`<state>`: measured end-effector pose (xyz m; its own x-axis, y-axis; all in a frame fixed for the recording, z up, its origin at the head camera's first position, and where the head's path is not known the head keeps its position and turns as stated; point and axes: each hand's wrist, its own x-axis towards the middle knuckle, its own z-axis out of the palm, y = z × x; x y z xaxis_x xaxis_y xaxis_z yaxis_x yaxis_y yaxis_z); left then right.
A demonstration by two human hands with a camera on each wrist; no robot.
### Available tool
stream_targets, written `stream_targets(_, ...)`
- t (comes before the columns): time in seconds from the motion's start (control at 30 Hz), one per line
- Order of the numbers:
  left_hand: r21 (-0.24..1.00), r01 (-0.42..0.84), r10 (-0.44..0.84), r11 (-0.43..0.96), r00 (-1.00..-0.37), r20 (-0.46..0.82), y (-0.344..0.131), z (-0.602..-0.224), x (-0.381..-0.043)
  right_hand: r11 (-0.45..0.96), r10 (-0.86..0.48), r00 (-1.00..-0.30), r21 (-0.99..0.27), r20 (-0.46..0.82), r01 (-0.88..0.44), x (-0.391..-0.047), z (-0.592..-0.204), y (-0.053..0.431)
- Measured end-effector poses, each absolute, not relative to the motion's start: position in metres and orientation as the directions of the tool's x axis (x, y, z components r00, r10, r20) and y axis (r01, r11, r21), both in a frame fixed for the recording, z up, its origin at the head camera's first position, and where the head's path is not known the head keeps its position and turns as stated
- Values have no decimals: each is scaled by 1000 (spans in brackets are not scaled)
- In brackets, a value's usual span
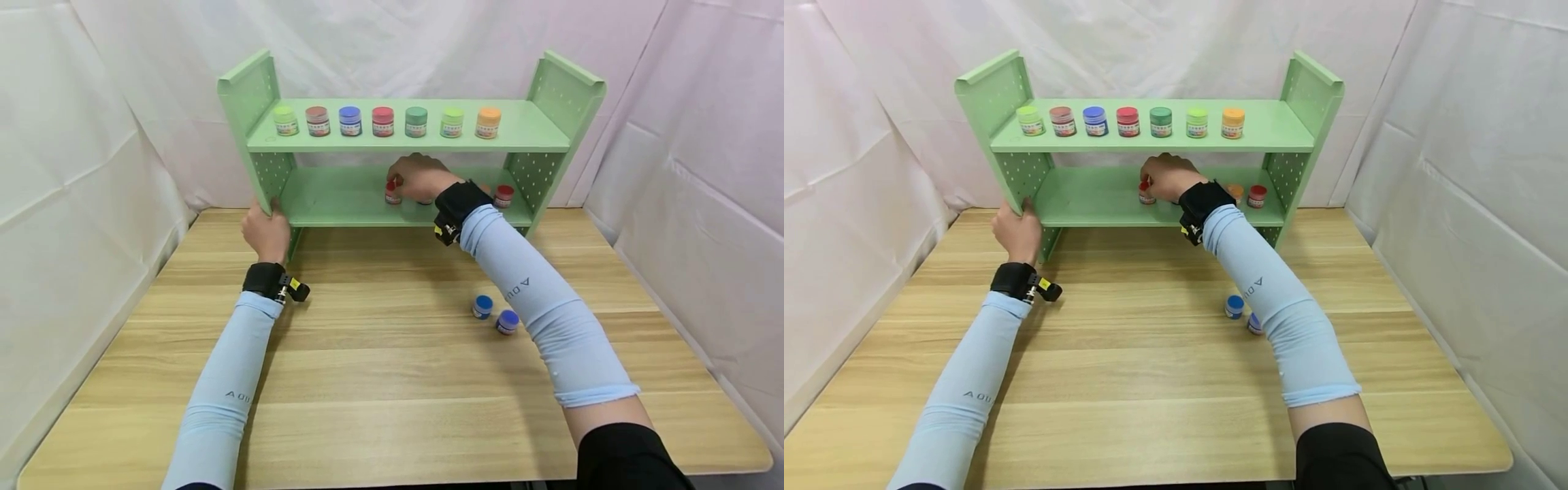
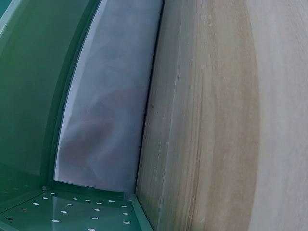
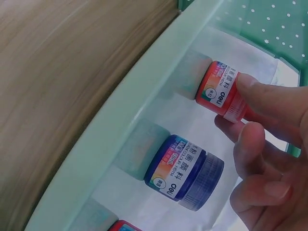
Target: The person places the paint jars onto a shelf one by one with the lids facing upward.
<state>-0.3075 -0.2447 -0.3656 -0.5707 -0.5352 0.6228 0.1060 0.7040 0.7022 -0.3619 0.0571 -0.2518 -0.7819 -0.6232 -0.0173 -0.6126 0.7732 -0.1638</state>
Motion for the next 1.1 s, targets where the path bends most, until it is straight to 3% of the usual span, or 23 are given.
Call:
stream_targets(0.27, 713, 92, -547, 695, -577, 607, -244, -368, -307, 785, -607, -795, -159, -8, -598, -361, -253, 57)
stream_targets(0.43, 708, 98, -540, 700, -577, 613, -244, -368, -307, 772, -609, -793, -222, 11, -596, -354, -250, 64)
stream_targets(0.87, 700, 102, -534, 707, -571, 623, -244, -367, -308, 686, -644, -720, -220, 258, -693, -332, -254, 114)
stream_targets(1.1, 699, 97, -537, 708, -570, 622, -245, -367, -308, 595, -669, -671, -310, 318, -741, -309, -273, 149)
